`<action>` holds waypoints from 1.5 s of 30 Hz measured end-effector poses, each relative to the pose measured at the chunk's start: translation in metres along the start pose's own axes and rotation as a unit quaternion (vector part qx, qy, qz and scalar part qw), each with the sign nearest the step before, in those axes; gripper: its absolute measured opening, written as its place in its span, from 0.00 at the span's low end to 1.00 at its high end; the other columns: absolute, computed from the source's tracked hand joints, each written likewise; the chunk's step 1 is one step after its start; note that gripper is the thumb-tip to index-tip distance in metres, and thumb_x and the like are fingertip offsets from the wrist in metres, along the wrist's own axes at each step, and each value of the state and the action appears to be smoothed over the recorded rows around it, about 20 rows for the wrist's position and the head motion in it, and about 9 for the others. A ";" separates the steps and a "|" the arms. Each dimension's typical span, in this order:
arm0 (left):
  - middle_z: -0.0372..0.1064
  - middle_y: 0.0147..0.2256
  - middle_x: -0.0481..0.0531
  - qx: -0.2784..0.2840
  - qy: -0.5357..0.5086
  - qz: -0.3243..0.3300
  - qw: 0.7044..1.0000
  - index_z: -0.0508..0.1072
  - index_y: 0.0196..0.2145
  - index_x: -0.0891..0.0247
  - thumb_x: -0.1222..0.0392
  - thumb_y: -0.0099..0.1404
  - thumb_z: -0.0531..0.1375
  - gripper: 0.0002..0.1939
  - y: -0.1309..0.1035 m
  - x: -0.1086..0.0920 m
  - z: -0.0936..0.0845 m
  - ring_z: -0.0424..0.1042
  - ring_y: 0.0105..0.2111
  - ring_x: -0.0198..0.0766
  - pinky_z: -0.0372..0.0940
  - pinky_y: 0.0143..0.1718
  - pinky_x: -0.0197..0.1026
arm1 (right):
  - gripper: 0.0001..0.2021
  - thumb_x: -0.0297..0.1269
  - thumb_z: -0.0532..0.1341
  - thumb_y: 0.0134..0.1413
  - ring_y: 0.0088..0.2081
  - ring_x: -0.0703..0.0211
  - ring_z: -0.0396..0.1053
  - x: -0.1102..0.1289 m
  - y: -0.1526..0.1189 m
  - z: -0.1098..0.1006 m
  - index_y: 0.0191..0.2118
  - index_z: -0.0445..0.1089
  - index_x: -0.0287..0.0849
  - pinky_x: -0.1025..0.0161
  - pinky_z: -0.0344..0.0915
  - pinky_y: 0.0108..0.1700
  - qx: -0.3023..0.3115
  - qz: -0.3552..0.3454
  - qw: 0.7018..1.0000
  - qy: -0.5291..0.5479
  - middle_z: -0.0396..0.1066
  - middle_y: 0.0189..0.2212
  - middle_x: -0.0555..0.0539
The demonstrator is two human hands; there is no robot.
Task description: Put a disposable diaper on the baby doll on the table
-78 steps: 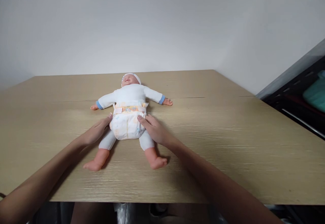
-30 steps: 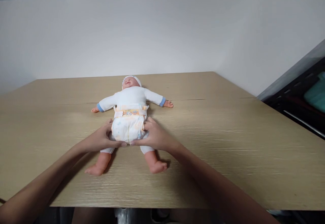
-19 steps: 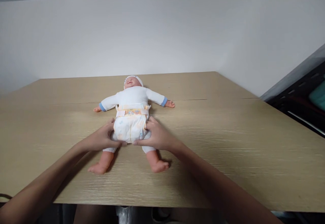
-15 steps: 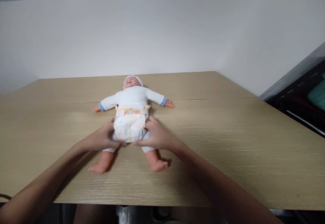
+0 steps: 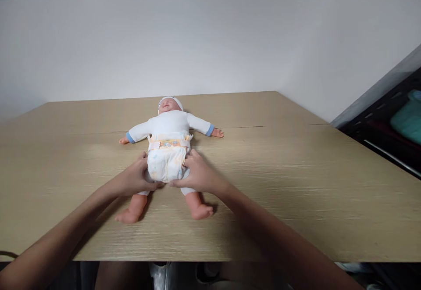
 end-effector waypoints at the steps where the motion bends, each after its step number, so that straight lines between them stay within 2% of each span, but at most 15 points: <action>1: 0.74 0.52 0.57 0.004 0.003 -0.001 1.000 0.82 0.48 0.58 0.53 0.57 0.72 0.20 0.000 0.000 0.000 0.59 0.63 0.64 0.65 0.64 0.60 | 0.27 0.50 0.81 0.50 0.66 0.33 0.66 0.000 0.000 0.000 0.55 0.85 0.50 0.40 0.62 0.71 0.003 0.000 1.000 0.001 0.79 0.57 0.41; 4: 0.73 0.47 0.57 0.015 0.012 -0.009 1.000 0.79 0.41 0.59 0.57 0.55 0.68 0.14 -0.001 0.000 -0.001 0.62 0.59 0.63 0.68 0.59 0.57 | 0.26 0.48 0.80 0.50 0.67 0.32 0.65 -0.001 0.000 -0.002 0.55 0.85 0.50 0.40 0.63 0.70 0.017 0.004 1.000 -0.006 0.78 0.59 0.42; 7: 0.71 0.45 0.56 0.016 0.017 -0.006 1.000 0.77 0.41 0.59 0.58 0.55 0.67 0.14 -0.002 0.002 -0.001 0.63 0.58 0.61 0.69 0.57 0.55 | 0.25 0.45 0.81 0.49 0.66 0.32 0.65 -0.003 -0.001 -0.004 0.54 0.85 0.51 0.39 0.65 0.68 0.028 0.002 0.999 -0.016 0.77 0.59 0.43; 11: 0.71 0.43 0.55 0.019 0.018 0.001 1.000 0.76 0.41 0.59 0.58 0.55 0.67 0.15 -0.003 0.006 0.000 0.65 0.55 0.59 0.70 0.54 0.54 | 0.22 0.47 0.81 0.48 0.61 0.34 0.68 -0.006 -0.002 -0.008 0.50 0.86 0.53 0.40 0.67 0.65 0.041 0.001 0.999 -0.016 0.80 0.53 0.44; 14: 0.70 0.44 0.55 0.019 0.010 0.003 1.000 0.77 0.44 0.59 0.58 0.55 0.68 0.17 -0.004 0.009 0.000 0.66 0.55 0.59 0.69 0.55 0.55 | 0.22 0.47 0.82 0.48 0.60 0.35 0.68 -0.008 -0.003 -0.010 0.50 0.86 0.52 0.41 0.67 0.65 0.041 -0.001 0.999 -0.016 0.80 0.52 0.44; 19: 0.67 0.48 0.55 0.020 -0.023 0.011 0.999 0.78 0.47 0.59 0.58 0.56 0.69 0.20 -0.005 0.013 -0.002 0.68 0.54 0.55 0.69 0.58 0.54 | 0.23 0.49 0.80 0.52 0.63 0.36 0.68 -0.008 -0.003 -0.011 0.53 0.85 0.51 0.42 0.65 0.68 0.045 -0.016 0.999 -0.004 0.77 0.58 0.43; 25: 0.64 0.49 0.54 0.044 -0.040 0.006 0.998 0.77 0.49 0.58 0.61 0.58 0.69 0.20 -0.007 0.017 -0.006 0.69 0.51 0.51 0.71 0.56 0.51 | 0.23 0.50 0.80 0.53 0.66 0.36 0.67 -0.007 -0.002 -0.013 0.54 0.85 0.51 0.44 0.64 0.70 0.045 -0.033 0.998 0.017 0.76 0.61 0.43; 34: 0.67 0.52 0.55 0.060 -0.055 0.026 0.996 0.77 0.52 0.60 0.60 0.61 0.68 0.20 -0.005 0.017 -0.010 0.68 0.56 0.53 0.69 0.61 0.52 | 0.29 0.53 0.80 0.52 0.66 0.35 0.67 -0.014 -0.003 -0.011 0.58 0.83 0.50 0.40 0.64 0.70 0.046 -0.032 0.998 0.010 0.75 0.59 0.40; 40: 0.66 0.60 0.57 0.071 -0.083 0.054 0.993 0.77 0.57 0.58 0.55 0.67 0.68 0.22 -0.004 0.024 -0.010 0.66 0.64 0.56 0.65 0.67 0.54 | 0.28 0.51 0.80 0.52 0.65 0.34 0.67 -0.017 -0.003 -0.011 0.57 0.83 0.48 0.40 0.64 0.70 0.047 -0.044 0.998 0.008 0.74 0.61 0.39; 45: 0.67 0.62 0.57 0.053 -0.060 0.114 0.990 0.76 0.60 0.58 0.57 0.69 0.67 0.22 -0.003 0.035 -0.008 0.65 0.65 0.56 0.62 0.71 0.56 | 0.30 0.53 0.79 0.55 0.69 0.35 0.65 -0.019 -0.002 -0.015 0.61 0.81 0.48 0.40 0.63 0.72 0.069 -0.061 0.996 0.015 0.70 0.66 0.40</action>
Point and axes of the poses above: each hand's wrist, its own y-axis towards the middle knuckle, its own z-axis out of the palm, x = y × z, the point moved 2 cm from there along y, towards the middle knuckle
